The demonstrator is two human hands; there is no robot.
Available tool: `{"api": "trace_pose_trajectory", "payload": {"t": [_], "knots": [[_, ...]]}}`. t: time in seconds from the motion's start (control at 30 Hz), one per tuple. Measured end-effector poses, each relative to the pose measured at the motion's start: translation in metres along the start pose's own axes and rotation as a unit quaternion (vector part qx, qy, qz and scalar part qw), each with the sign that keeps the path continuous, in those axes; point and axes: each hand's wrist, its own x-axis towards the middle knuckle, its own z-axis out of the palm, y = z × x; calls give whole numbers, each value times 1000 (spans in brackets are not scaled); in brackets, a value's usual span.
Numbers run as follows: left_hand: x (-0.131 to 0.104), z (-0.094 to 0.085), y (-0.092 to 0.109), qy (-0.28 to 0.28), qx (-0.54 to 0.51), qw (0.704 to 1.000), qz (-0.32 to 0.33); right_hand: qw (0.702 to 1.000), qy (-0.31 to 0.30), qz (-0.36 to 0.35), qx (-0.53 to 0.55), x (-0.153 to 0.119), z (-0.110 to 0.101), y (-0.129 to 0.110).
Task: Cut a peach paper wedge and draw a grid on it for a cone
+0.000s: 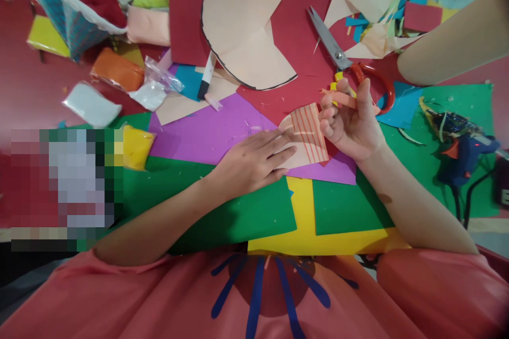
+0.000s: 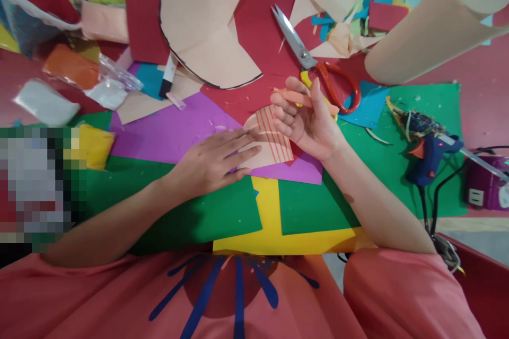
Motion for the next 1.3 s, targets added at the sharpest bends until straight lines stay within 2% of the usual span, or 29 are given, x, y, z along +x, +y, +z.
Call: {"api": "trace_pose_trajectory", "payload": {"t": [0.3, 0.57, 0.77, 1.0, 1.07, 1.17, 1.3], "knots": [[0, -1, 0, -21, -10, 1000, -11, 1000, -11, -11, -17, 1, 1, 0], [-1, -1, 0, -7, -10, 1000, -7, 999, 3, -37, -35, 2, -2, 8], [-1, 0, -1, -17, -16, 1000, -7, 999, -10, 13, 39, 1, -3, 8], [-2, 1, -1, -12, -13, 1000, -3, 987, -54, 46, 146, -4, 7, -4], [-2, 1, -2, -16, -12, 1000, -6, 984, -58, 28, 163, -8, 11, -5], [-2, 1, -2, -12, -11, 1000, -11, 989, -40, -43, 138, -16, 17, -3], [-2, 1, -2, 5, -6, 1000, -8, 992, -30, -112, -46, -23, 21, 2]]}}
